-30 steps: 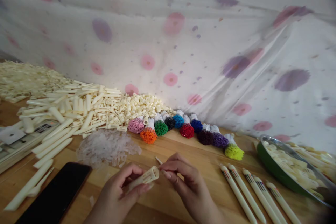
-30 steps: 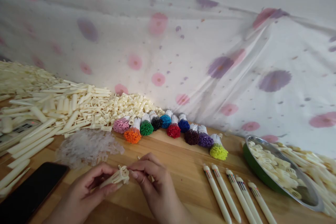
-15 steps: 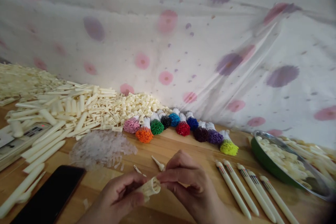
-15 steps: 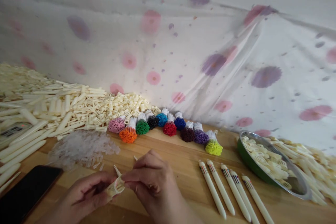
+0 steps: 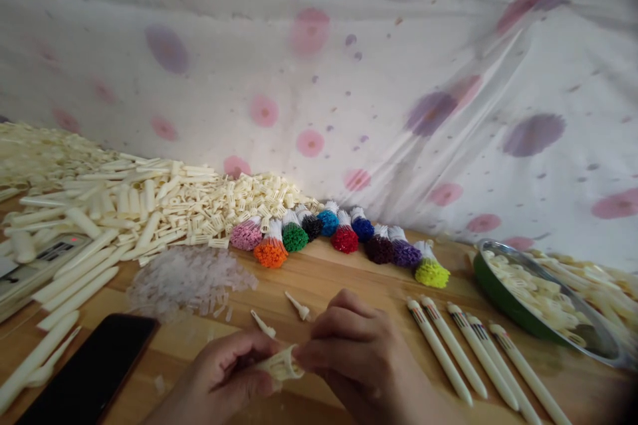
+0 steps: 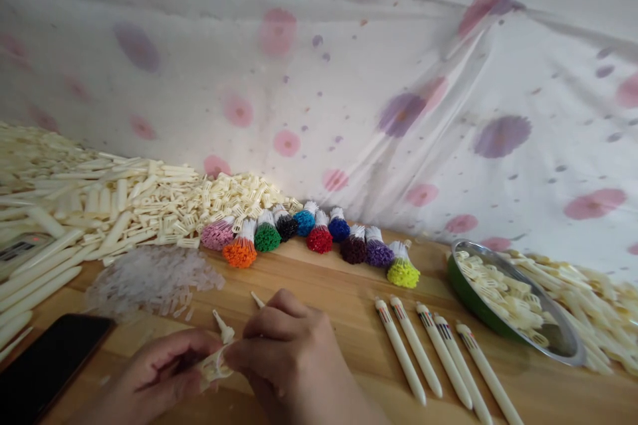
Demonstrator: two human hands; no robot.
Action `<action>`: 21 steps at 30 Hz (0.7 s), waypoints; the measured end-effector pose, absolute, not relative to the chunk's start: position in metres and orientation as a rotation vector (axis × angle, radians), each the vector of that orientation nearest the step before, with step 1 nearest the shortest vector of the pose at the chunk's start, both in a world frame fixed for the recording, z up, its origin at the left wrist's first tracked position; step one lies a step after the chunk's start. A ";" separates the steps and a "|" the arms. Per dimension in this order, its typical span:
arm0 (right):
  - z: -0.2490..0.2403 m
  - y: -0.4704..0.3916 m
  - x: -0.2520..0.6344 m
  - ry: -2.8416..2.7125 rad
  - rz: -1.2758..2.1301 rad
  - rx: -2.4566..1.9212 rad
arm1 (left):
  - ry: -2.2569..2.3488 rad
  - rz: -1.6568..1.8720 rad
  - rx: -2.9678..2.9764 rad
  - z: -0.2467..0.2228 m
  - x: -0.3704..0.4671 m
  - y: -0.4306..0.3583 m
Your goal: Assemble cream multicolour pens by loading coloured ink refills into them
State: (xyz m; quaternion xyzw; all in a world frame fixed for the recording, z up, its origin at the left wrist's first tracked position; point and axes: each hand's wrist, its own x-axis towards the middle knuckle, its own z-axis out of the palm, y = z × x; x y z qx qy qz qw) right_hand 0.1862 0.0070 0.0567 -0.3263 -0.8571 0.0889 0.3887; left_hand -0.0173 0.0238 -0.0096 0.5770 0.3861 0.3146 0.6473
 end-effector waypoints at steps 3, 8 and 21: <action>0.059 0.007 0.187 -2.168 0.326 -0.860 | 0.897 0.749 1.330 -0.006 -0.018 0.024; 0.063 0.006 0.188 -2.219 0.245 -0.799 | 0.940 0.738 1.345 0.003 -0.017 0.022; 0.061 0.006 0.185 -2.211 0.300 -0.842 | 0.899 0.647 1.507 0.006 -0.018 0.024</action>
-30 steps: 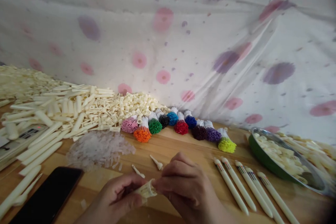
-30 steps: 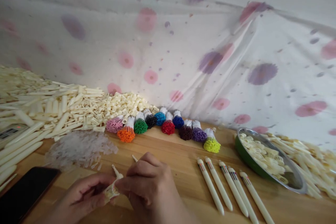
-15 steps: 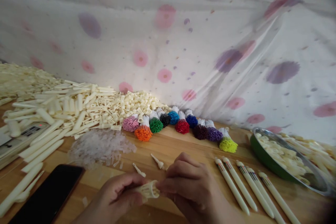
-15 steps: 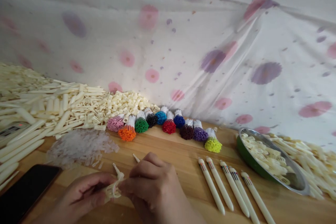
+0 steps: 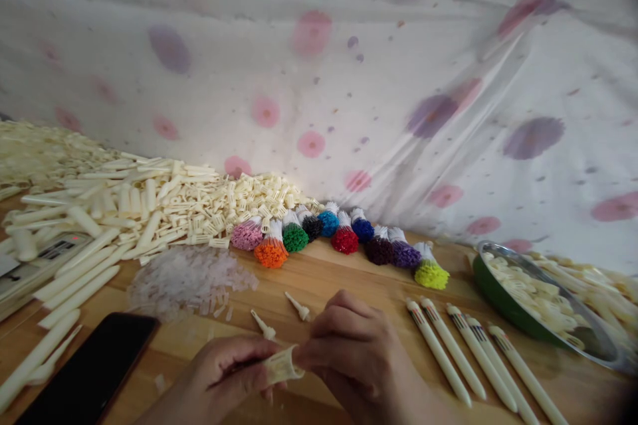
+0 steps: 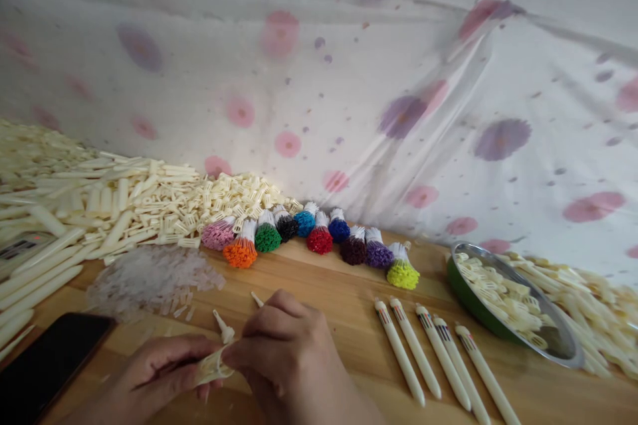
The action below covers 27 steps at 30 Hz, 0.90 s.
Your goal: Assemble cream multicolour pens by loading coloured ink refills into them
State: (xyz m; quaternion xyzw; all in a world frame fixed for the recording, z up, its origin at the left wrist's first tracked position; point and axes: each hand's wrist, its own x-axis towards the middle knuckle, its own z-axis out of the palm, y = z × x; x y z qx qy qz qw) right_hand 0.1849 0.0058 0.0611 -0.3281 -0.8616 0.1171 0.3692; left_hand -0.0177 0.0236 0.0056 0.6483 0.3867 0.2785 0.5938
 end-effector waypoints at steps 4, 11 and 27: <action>0.059 0.006 0.183 -2.138 0.373 -0.953 | 0.963 0.687 1.510 0.005 -0.016 0.025; 0.057 0.006 0.183 -2.146 0.351 -0.941 | 0.991 0.702 1.523 -0.002 -0.019 0.023; 0.051 0.004 0.180 -2.082 0.307 -1.048 | 1.010 0.981 1.814 -0.001 -0.019 0.019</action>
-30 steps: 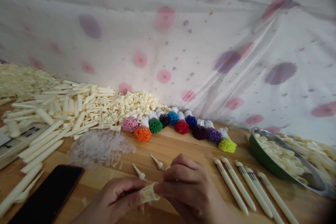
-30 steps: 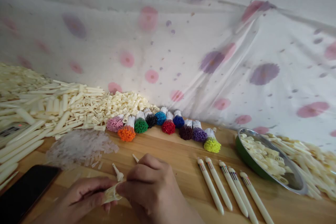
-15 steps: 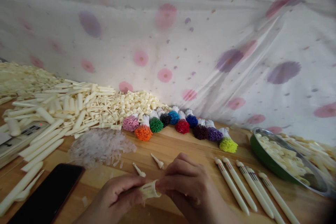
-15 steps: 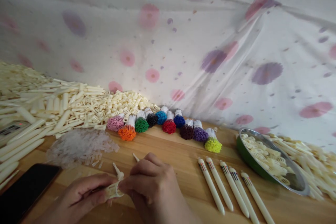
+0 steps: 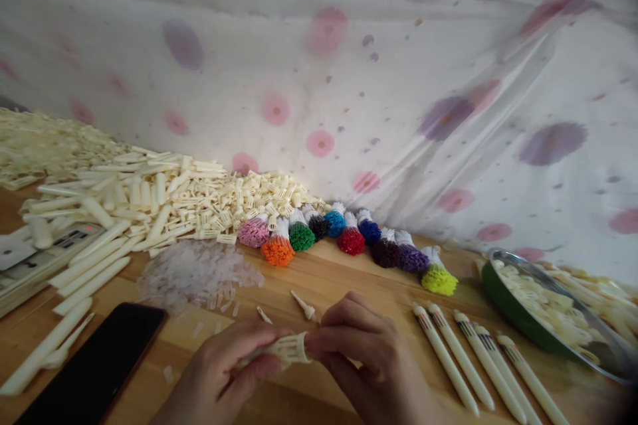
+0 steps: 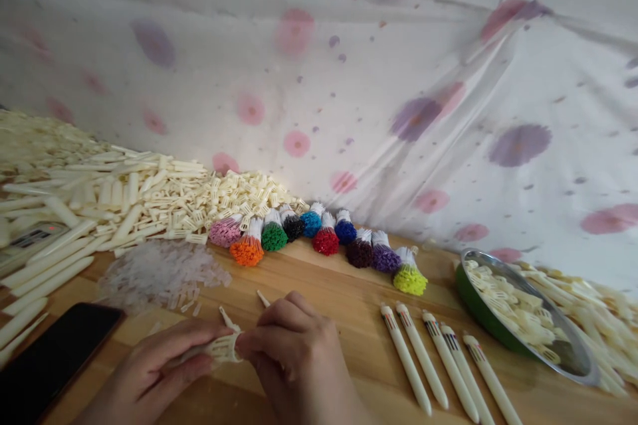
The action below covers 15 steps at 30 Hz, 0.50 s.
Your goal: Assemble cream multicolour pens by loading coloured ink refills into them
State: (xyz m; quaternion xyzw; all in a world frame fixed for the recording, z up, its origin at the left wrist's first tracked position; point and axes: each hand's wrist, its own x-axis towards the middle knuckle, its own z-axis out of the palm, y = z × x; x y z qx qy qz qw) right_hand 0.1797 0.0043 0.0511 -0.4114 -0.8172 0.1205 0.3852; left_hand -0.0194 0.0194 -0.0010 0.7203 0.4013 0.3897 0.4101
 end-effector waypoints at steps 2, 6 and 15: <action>0.051 0.004 0.179 -2.069 0.350 -1.069 | 1.010 1.026 1.862 -0.001 -0.019 0.018; 0.050 0.005 0.178 -2.043 0.449 -1.077 | 1.028 1.087 1.964 0.001 -0.020 0.016; 0.053 0.009 0.181 -2.112 0.438 -0.959 | 1.021 0.999 1.859 0.001 -0.019 0.013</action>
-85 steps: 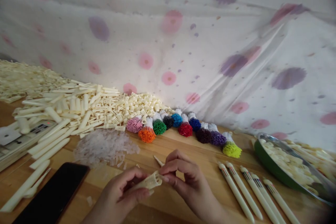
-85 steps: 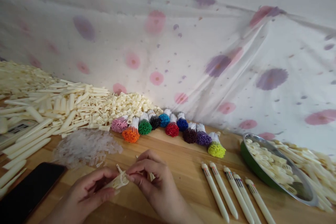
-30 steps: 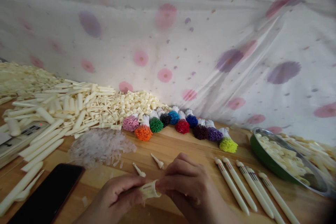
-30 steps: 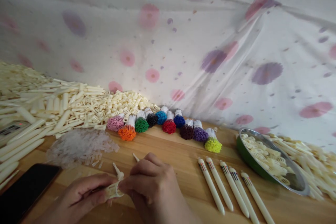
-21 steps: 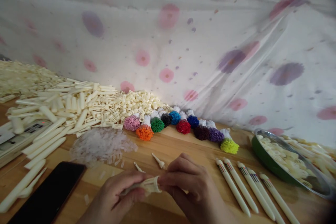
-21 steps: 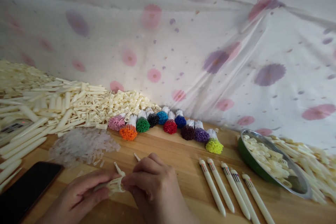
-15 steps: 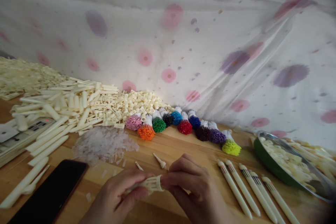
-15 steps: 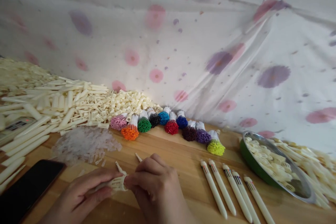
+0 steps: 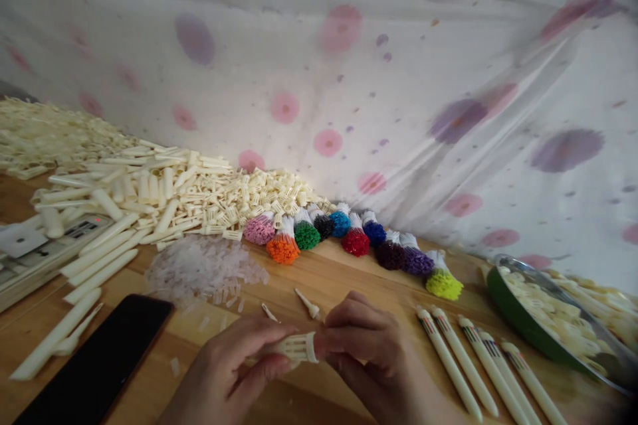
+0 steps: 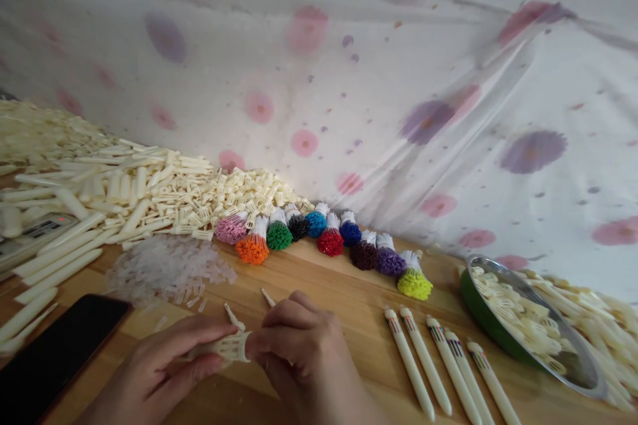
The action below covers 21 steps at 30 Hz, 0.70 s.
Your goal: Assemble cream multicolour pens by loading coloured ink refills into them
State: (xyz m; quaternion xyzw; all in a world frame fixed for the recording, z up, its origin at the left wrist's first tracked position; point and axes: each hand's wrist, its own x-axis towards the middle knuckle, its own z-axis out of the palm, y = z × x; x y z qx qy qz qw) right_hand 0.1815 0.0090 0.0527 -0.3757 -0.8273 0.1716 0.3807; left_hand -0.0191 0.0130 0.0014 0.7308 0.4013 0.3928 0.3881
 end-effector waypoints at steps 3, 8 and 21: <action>0.050 0.007 0.180 -2.049 0.491 -1.051 | 1.044 1.061 1.996 0.002 -0.020 0.012; 0.043 0.004 0.175 -1.813 0.775 -1.172 | 1.026 1.257 2.389 0.003 -0.022 0.013; 0.022 0.008 0.171 -1.337 1.388 -1.109 | 1.079 1.261 2.833 0.008 -0.024 0.016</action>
